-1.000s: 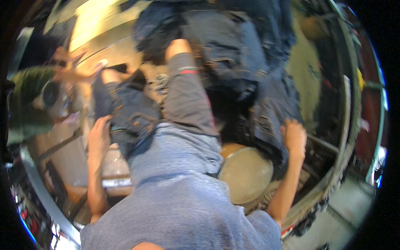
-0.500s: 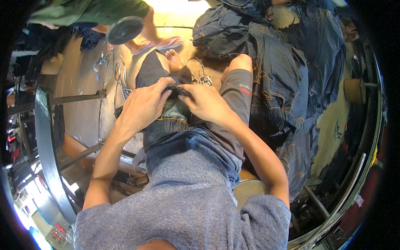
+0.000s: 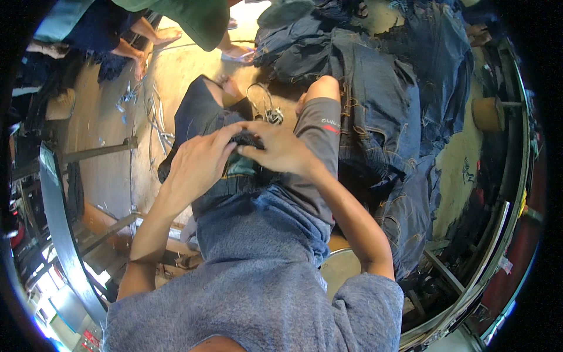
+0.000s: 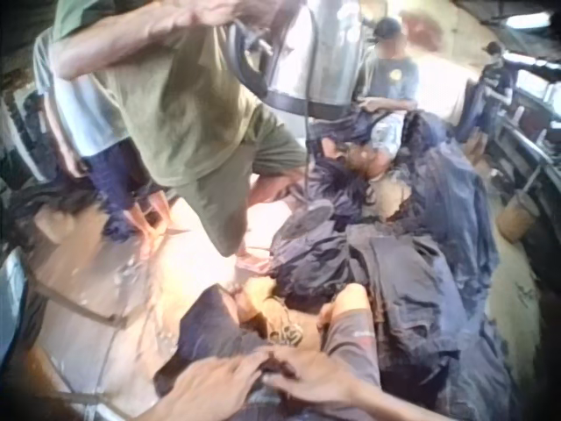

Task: The person sits on the floor and repeatedly picks up dark denim jeans, turns them inside out, and trims loose threads and excess fabric from the hem using a small red utility knife. The person folds the hem back and forth, inspects the edges, and places the finished jeans aside.

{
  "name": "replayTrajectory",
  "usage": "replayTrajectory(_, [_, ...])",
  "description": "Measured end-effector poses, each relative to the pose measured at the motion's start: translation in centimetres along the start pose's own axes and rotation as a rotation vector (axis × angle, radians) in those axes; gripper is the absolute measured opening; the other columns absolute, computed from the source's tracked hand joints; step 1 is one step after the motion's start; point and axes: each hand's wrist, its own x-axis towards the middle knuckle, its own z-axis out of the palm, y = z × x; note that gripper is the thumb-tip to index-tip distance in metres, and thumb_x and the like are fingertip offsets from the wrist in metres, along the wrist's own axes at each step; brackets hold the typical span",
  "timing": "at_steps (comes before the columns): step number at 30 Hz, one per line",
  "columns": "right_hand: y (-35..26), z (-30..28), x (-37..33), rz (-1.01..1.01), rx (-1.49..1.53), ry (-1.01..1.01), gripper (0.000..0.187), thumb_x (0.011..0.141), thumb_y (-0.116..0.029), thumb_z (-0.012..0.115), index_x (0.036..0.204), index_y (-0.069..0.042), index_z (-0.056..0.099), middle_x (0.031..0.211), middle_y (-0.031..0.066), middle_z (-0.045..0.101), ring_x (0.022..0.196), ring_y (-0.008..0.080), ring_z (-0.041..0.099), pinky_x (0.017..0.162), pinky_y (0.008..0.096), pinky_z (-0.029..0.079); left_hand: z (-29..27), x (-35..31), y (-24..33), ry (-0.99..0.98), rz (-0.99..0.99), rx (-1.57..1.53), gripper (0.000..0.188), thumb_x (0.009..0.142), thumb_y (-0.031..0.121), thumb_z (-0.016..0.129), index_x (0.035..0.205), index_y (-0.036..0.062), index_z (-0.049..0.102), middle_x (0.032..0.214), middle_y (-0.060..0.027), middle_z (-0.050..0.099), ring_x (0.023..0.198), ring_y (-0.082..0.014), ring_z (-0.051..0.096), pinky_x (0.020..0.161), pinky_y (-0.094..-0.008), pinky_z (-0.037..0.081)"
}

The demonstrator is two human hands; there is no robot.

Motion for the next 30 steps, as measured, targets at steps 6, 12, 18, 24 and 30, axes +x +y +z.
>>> replayTrajectory(6, [-0.1,3.2,1.2,0.037,-0.295,0.064,0.039,0.103,-0.023,0.065,0.141,-0.015,0.067,0.116,0.0215,0.079,0.11,0.0441,0.076,0.094,0.0563,0.062,-1.0,-0.3,0.3,-0.066,-0.071,0.019,0.04,0.102,0.019,0.074,0.139,0.0076,0.064,0.117,-0.0172,0.077,0.103,-0.0409,0.075,0.09,-0.0496,0.06])
replayTrajectory(12, [-1.5,2.7,2.3,0.028,-0.314,0.179,0.031,0.107,-0.024,0.063,0.135,-0.013,0.067,0.11,0.023,0.079,0.104,0.0451,0.076,0.09,0.0574,0.06,-4.9,-0.9,0.5,0.269,-0.014,0.014,0.042,0.098,0.017,0.081,0.135,0.0037,0.069,0.137,-0.0177,0.068,0.124,-0.0397,0.066,0.107,-0.049,0.053])
replayTrajectory(18, [-1.7,2.3,1.7,0.003,-0.331,0.195,0.034,0.109,-0.027,0.064,0.141,-0.017,0.066,0.108,0.0235,0.079,0.105,0.0449,0.077,0.095,0.0569,0.06,-7.8,-2.1,1.1,0.458,-0.057,0.026,0.036,0.094,0.006,0.081,0.128,0.0001,0.072,0.135,-0.0195,0.069,0.128,-0.0403,0.066,0.11,-0.0484,0.053])
replayTrajectory(24, [-1.4,3.0,0.6,0.098,-0.344,0.117,0.045,0.106,-0.027,0.07,0.15,-0.022,0.063,0.124,0.0203,0.078,0.119,0.0445,0.073,0.105,0.0574,0.057,-8.4,-2.0,1.5,0.542,-0.025,0.046,0.034,0.094,0.008,0.083,0.126,0.0023,0.072,0.135,-0.0166,0.069,0.128,-0.0391,0.065,0.11,-0.0494,0.052])
replayTrajectory(30, [0.3,3.7,0.3,0.11,-0.271,0.053,0.043,0.102,-0.023,0.07,0.145,-0.016,0.067,0.131,0.0206,0.077,0.123,0.0432,0.072,0.105,0.0559,0.058,-8.2,-2.2,1.5,0.532,-0.038,0.047,0.035,0.094,0.005,0.083,0.127,0.002,0.072,0.136,-0.0169,0.069,0.13,-0.0375,0.065,0.113,-0.0474,0.051])
